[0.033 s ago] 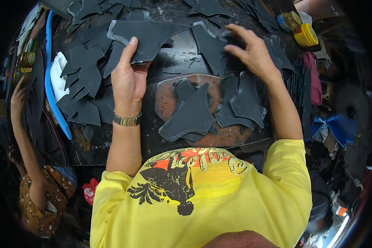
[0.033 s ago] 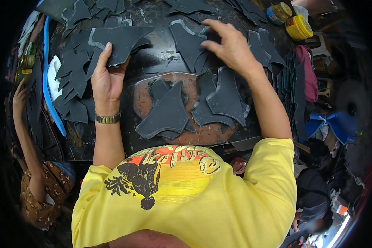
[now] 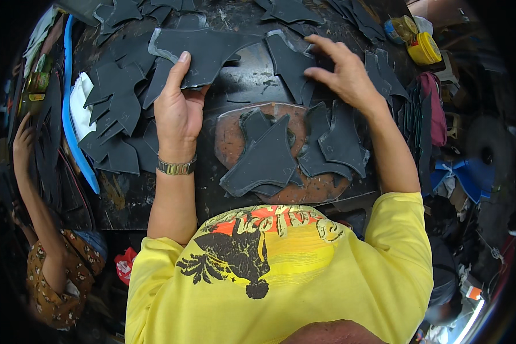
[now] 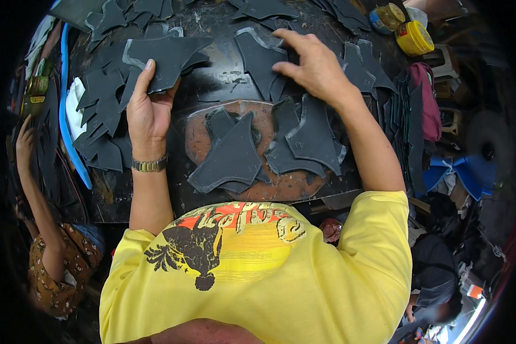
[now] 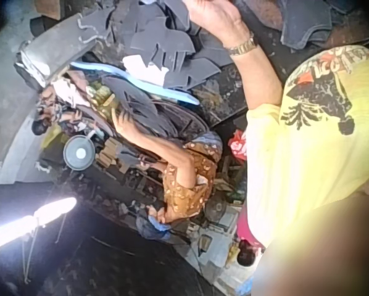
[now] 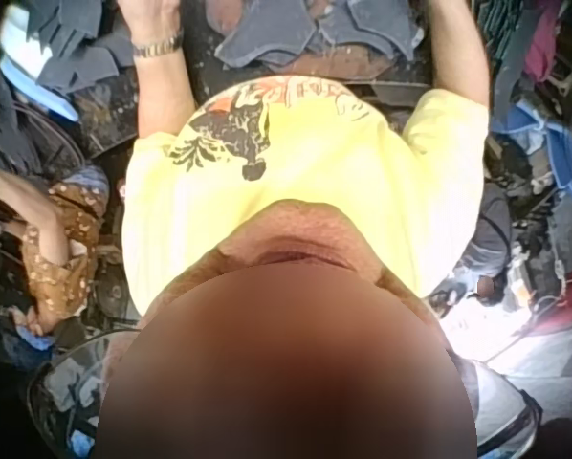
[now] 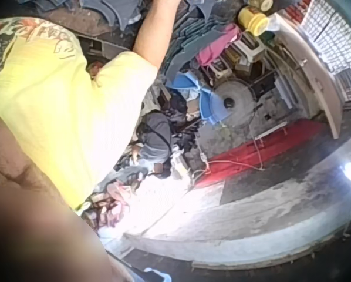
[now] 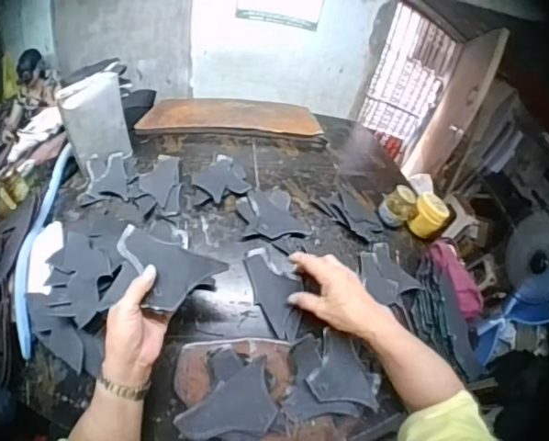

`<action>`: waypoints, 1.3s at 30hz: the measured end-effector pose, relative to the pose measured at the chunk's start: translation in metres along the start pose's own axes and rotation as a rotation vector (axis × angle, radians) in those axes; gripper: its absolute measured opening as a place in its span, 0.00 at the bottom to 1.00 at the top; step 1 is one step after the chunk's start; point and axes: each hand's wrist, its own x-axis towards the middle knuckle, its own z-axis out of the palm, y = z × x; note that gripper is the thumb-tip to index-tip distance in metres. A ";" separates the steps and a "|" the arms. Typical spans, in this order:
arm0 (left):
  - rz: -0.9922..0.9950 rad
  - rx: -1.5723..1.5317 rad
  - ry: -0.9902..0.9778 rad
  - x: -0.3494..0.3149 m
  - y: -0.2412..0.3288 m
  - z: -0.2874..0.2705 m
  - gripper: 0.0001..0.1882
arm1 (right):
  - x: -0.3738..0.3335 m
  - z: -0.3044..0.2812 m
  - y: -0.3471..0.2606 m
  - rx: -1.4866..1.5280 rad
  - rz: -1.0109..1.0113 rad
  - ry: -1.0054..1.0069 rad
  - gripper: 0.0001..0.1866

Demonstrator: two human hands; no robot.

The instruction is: The person repeatedly picks up small black rubber pieces from a table, turns them over, and places them back down. The person handles the pieces one at a time and occasionally shifts them into small piles.

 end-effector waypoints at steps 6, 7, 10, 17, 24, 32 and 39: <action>0.025 0.002 -0.006 0.004 0.000 0.002 0.13 | 0.014 0.008 -0.012 0.114 -0.003 -0.082 0.31; 0.021 -0.003 0.003 0.004 0.000 0.002 0.13 | 0.014 0.007 -0.010 0.326 0.078 -0.094 0.31; 0.022 -0.009 -0.028 0.004 0.000 0.001 0.12 | 0.017 -0.001 0.002 0.536 0.116 0.124 0.29; 0.026 0.001 -0.011 0.004 0.000 0.002 0.12 | 0.013 -0.063 0.063 0.784 0.399 0.137 0.16; 0.021 0.012 -0.023 0.003 -0.002 0.001 0.12 | 0.000 -0.031 0.048 0.001 0.367 -0.015 0.27; 0.033 0.011 -0.036 0.006 -0.001 -0.001 0.12 | 0.005 -0.037 0.051 0.256 0.245 0.081 0.23; 0.043 0.009 -0.061 0.009 0.001 -0.005 0.14 | 0.012 -0.067 0.015 0.825 0.230 0.013 0.24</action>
